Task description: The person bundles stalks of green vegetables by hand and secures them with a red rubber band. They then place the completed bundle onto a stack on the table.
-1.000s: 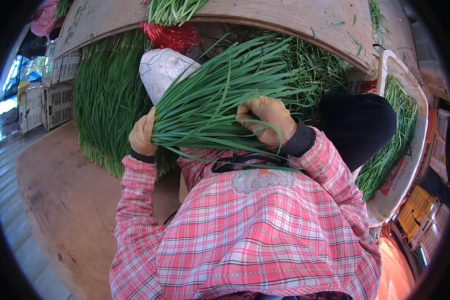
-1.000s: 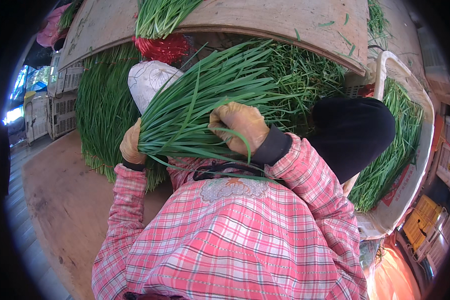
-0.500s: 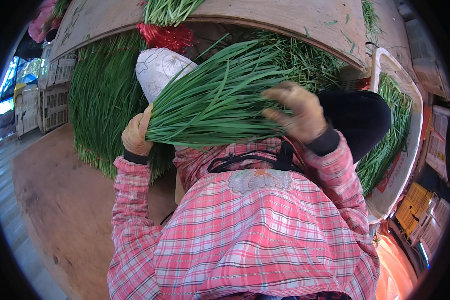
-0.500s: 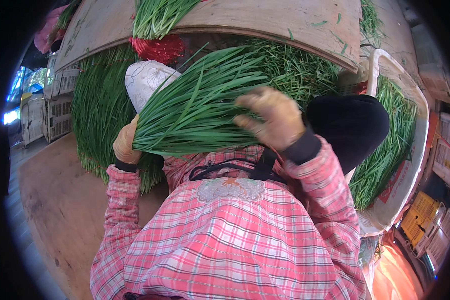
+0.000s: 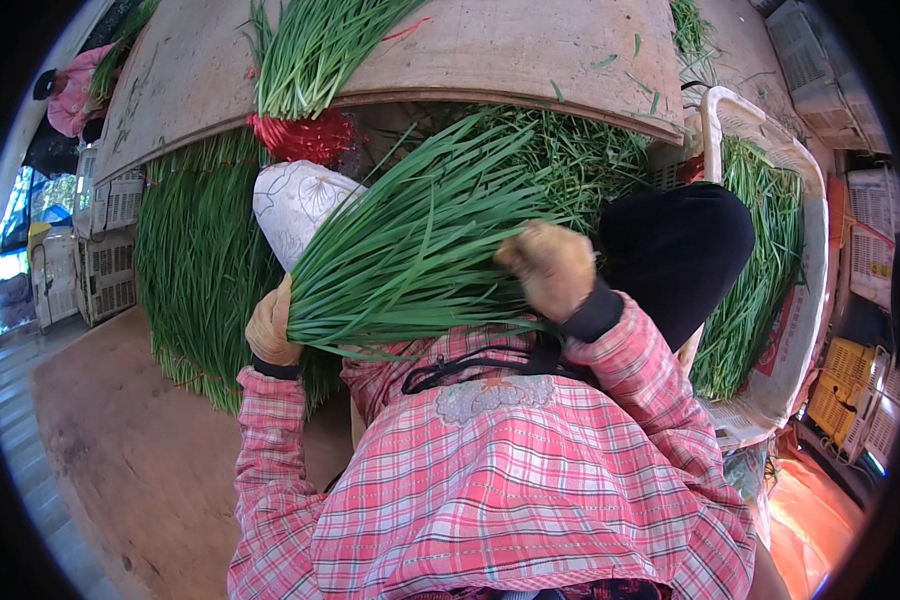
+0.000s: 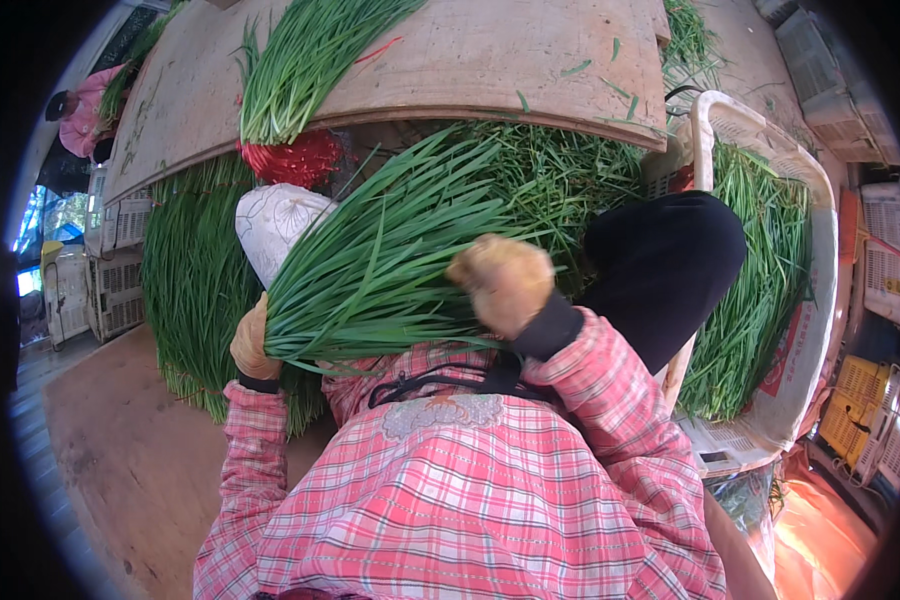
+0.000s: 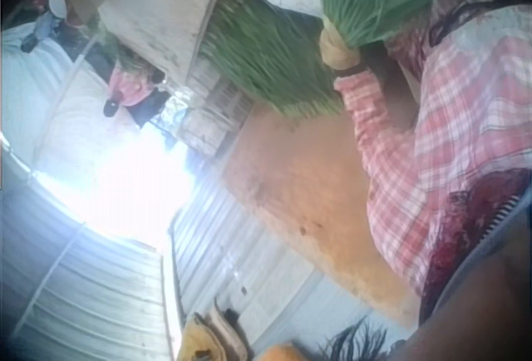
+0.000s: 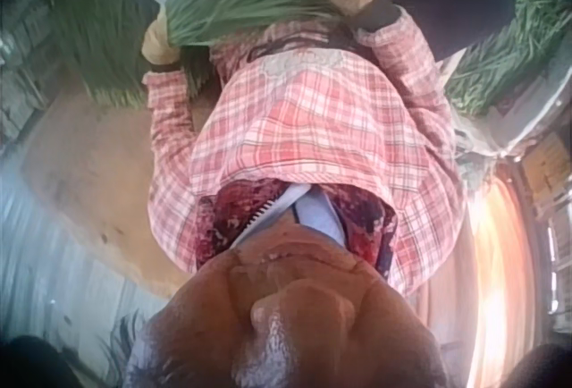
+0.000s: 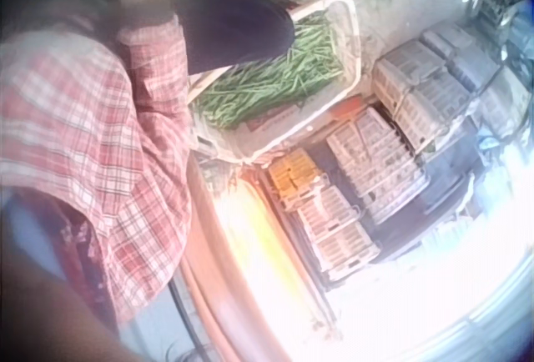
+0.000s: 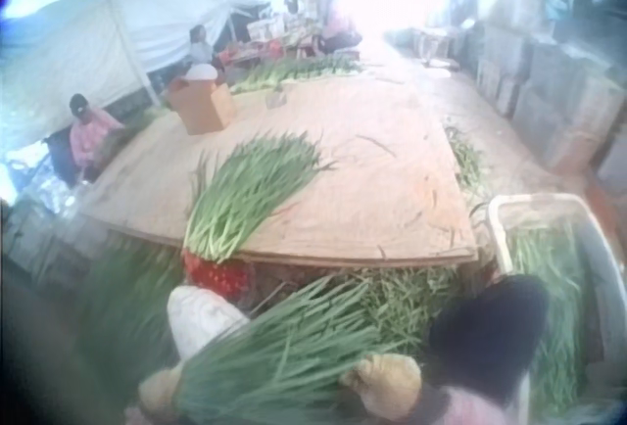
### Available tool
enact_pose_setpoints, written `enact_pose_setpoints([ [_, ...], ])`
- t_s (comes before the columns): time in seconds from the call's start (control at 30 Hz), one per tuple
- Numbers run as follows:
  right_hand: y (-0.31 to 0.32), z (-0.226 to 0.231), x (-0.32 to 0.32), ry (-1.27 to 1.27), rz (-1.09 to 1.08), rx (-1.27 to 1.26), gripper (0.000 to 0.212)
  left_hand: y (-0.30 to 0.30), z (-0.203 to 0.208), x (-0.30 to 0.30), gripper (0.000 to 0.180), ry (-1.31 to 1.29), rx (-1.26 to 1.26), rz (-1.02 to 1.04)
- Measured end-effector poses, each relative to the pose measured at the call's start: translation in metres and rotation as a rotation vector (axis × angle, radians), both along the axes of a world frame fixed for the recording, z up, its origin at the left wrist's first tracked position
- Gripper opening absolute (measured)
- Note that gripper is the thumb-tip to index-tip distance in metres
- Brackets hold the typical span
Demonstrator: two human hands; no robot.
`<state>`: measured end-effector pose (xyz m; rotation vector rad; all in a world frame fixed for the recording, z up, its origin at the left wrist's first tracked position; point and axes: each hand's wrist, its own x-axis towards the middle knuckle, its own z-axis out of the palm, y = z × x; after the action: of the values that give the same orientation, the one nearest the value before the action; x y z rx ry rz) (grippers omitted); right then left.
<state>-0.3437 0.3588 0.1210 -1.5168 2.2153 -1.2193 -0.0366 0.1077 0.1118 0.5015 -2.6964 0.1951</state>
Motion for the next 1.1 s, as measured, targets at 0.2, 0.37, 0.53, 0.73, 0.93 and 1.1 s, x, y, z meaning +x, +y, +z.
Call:
enact_pose_setpoints([
  [0.2, 0.018, -0.006, -0.063, 0.063, -0.392, 0.063, 0.007, 0.002, -0.003, -0.002, 0.042, 0.028, 0.113, 0.059],
  [0.37, -0.015, -0.011, -0.056, 0.139, -0.109, 0.149, 0.016, 0.001, -0.004, 0.002, 0.043, 0.023, 0.146, 0.069],
  [0.53, -0.015, -0.024, -0.067, -0.768, -0.219, -0.152, 0.021, 0.006, 0.012, -0.005, 0.046, -0.029, 0.298, 0.101],
  [0.73, 0.005, -0.004, -0.090, -0.764, -0.425, -0.242, 0.017, 0.002, 0.030, -0.006, 0.045, 0.114, 0.837, 0.070],
  [0.93, 0.030, -0.009, -0.081, -0.780, -0.248, 0.026, 0.017, -0.028, 0.045, 0.010, 0.026, -0.116, 1.210, 0.304],
  [1.1, 0.018, 0.006, -0.039, -0.606, 0.264, 0.121, 0.017, -0.027, 0.054, 0.005, 0.020, -0.110, 1.349, 0.352],
])
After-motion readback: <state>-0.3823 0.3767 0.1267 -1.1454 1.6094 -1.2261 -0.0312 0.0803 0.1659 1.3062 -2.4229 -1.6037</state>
